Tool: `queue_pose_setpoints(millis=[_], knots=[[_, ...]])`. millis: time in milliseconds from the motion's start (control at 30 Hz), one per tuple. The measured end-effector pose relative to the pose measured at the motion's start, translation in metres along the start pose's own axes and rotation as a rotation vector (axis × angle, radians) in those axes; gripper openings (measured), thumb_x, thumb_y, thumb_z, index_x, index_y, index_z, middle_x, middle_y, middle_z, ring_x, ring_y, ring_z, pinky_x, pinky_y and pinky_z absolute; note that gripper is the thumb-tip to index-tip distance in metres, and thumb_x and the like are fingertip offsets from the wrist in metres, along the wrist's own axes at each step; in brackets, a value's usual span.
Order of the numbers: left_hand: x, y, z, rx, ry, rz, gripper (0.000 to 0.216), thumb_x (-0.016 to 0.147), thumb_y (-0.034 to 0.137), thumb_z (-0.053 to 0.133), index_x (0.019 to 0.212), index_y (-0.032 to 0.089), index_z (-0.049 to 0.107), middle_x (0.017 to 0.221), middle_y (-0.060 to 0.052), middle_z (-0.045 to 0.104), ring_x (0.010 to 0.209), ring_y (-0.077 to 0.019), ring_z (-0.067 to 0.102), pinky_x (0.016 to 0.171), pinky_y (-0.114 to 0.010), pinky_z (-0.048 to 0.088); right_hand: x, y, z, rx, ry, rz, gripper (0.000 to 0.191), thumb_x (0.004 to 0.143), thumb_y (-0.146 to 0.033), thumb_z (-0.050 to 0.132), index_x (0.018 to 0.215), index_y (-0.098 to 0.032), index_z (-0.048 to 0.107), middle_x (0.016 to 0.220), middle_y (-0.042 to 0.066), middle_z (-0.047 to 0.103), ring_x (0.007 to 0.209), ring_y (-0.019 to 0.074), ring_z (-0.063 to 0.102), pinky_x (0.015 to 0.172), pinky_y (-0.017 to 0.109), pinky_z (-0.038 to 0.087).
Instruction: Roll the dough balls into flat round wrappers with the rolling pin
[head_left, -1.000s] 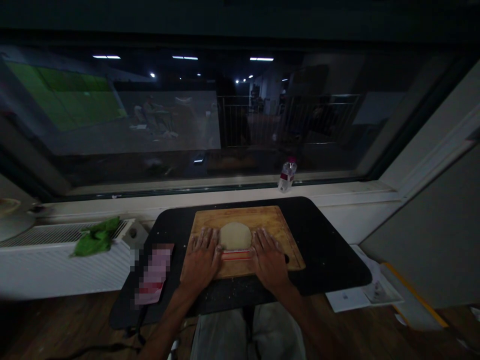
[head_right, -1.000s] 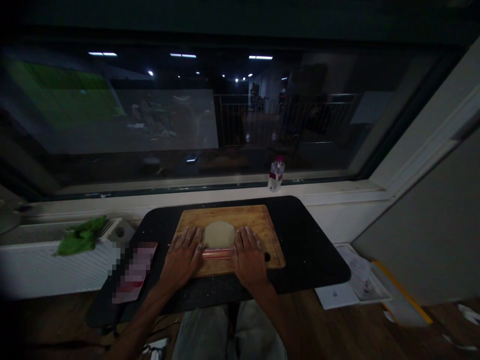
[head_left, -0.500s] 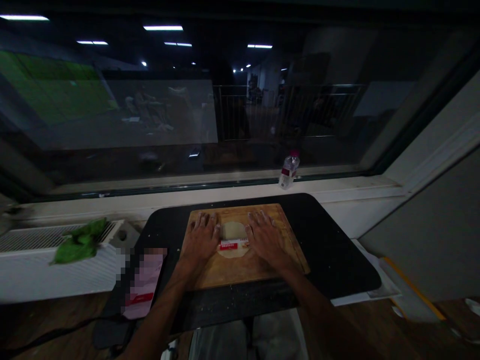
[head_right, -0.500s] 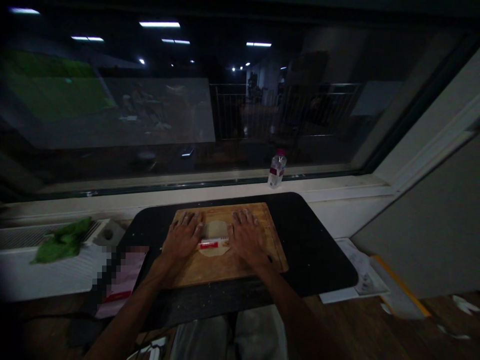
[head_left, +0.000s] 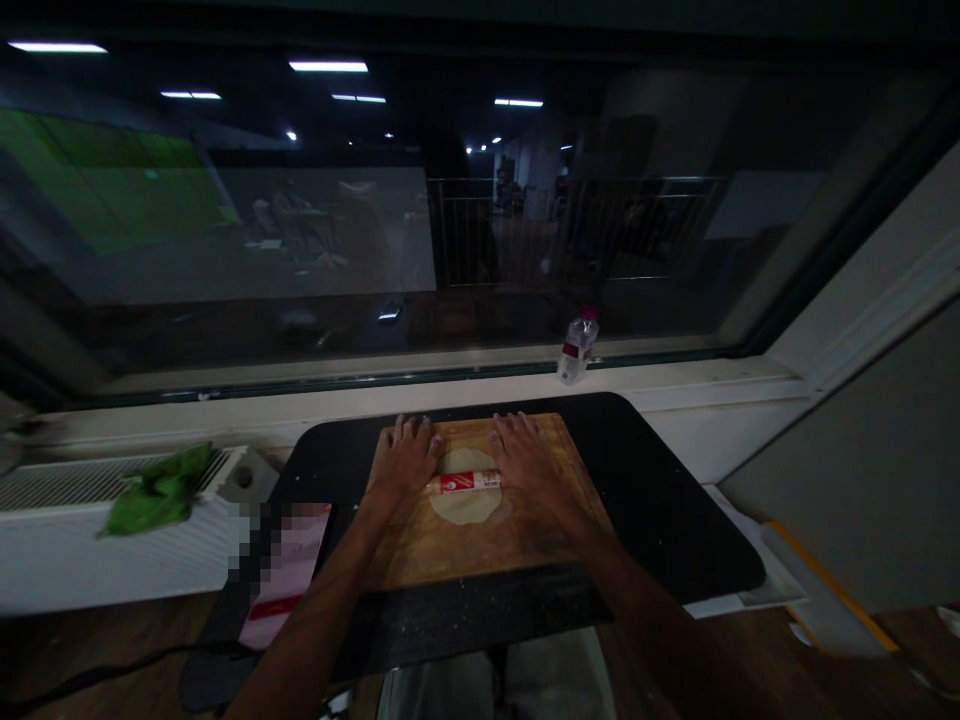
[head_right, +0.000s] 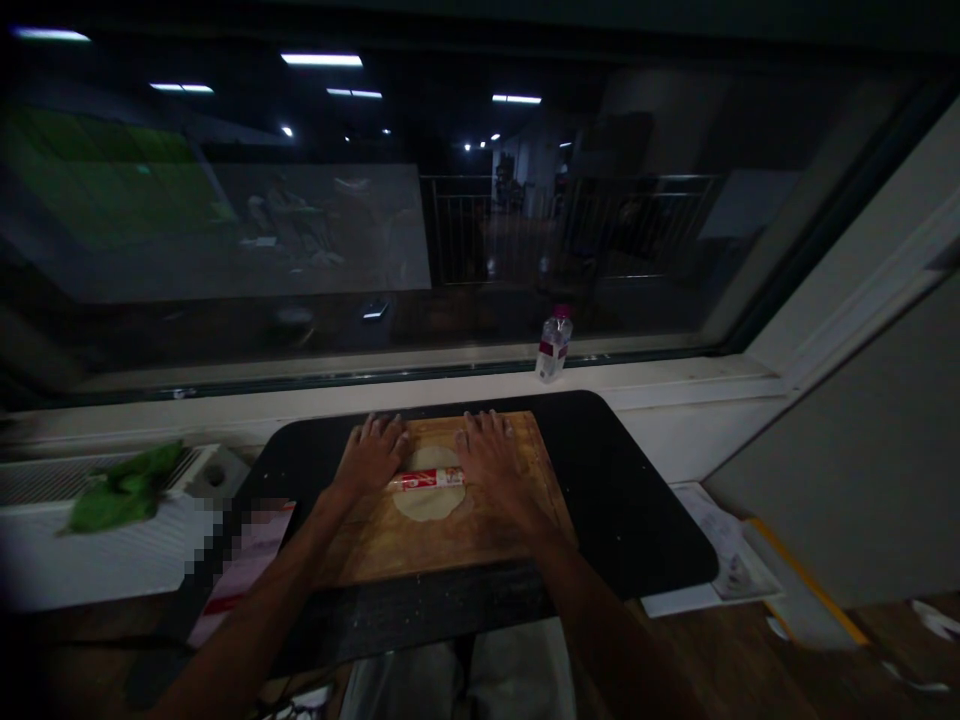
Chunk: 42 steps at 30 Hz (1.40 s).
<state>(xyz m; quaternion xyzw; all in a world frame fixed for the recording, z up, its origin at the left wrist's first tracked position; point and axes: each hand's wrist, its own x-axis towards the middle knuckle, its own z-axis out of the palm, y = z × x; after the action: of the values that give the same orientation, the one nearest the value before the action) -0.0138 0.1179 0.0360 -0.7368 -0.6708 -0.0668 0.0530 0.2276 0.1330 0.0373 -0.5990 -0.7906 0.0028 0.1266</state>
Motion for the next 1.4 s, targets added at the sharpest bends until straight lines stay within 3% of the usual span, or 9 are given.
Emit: queue_pose_setpoints(millis=[267,533,767,1100,1300,1400], knots=[[-0.029,0.003,0.003,-0.004,-0.023,0.049,0.059,0.114,0.041,0.03,0.166,0.02,0.047,0.17,-0.021,0.052,0.166,-0.0409,0.032,0.126,-0.067,0.034,-0.045,-0.009,-0.004,-0.022,0.075,0.009,0.058,0.116,-0.037,0.036,0.17,-0.019,0.046,0.17,0.015,0.052,0.164,0.035,0.036,0.132,0.059,0.027],[-0.052,0.013,-0.005,0.012,-0.005,0.0,0.058,0.112,0.035,0.035,0.166,0.02,0.051,0.171,-0.02,0.051,0.164,-0.0401,0.038,0.129,-0.064,0.034,-0.084,-0.023,-0.001,-0.054,0.158,0.061,0.055,0.112,-0.029,0.04,0.163,-0.013,0.056,0.162,0.019,0.061,0.157,0.0327,0.049,0.13,0.052,0.033],[-0.058,0.017,-0.01,0.015,0.012,0.014,0.056,0.111,0.034,0.039,0.164,0.022,0.052,0.172,-0.016,0.051,0.166,-0.0378,0.037,0.132,-0.061,0.032,-0.108,-0.031,0.009,-0.063,0.185,0.101,0.059,0.112,-0.026,0.033,0.164,-0.007,0.053,0.168,0.021,0.053,0.16,0.0341,0.045,0.131,0.054,0.032],[-0.054,0.021,-0.016,-0.008,0.018,-0.004,0.055,0.114,0.036,0.032,0.162,0.019,0.054,0.164,-0.019,0.058,0.16,-0.0392,0.043,0.125,-0.061,0.039,-0.062,-0.016,-0.001,-0.058,0.066,0.05,0.056,0.11,-0.03,0.045,0.162,-0.013,0.057,0.164,0.019,0.058,0.158,0.036,0.047,0.132,0.058,0.03],[-0.043,0.017,-0.022,-0.023,-0.01,0.088,0.054,0.115,0.039,0.03,0.156,0.021,0.059,0.155,-0.019,0.064,0.149,-0.0386,0.053,0.118,-0.062,0.045,-0.02,-0.01,0.002,-0.013,-0.062,0.025,0.054,0.114,-0.034,0.044,0.164,-0.017,0.055,0.17,0.015,0.052,0.164,0.036,0.038,0.135,0.063,0.024],[-0.037,0.015,-0.025,-0.12,-0.003,0.177,0.053,0.114,0.046,0.038,0.156,0.023,0.06,0.156,-0.017,0.065,0.147,-0.0341,0.057,0.122,-0.056,0.044,-0.007,-0.007,0.008,-0.019,-0.076,-0.026,0.056,0.115,-0.036,0.041,0.167,-0.019,0.051,0.174,0.014,0.046,0.167,0.036,0.032,0.136,0.066,0.019]])
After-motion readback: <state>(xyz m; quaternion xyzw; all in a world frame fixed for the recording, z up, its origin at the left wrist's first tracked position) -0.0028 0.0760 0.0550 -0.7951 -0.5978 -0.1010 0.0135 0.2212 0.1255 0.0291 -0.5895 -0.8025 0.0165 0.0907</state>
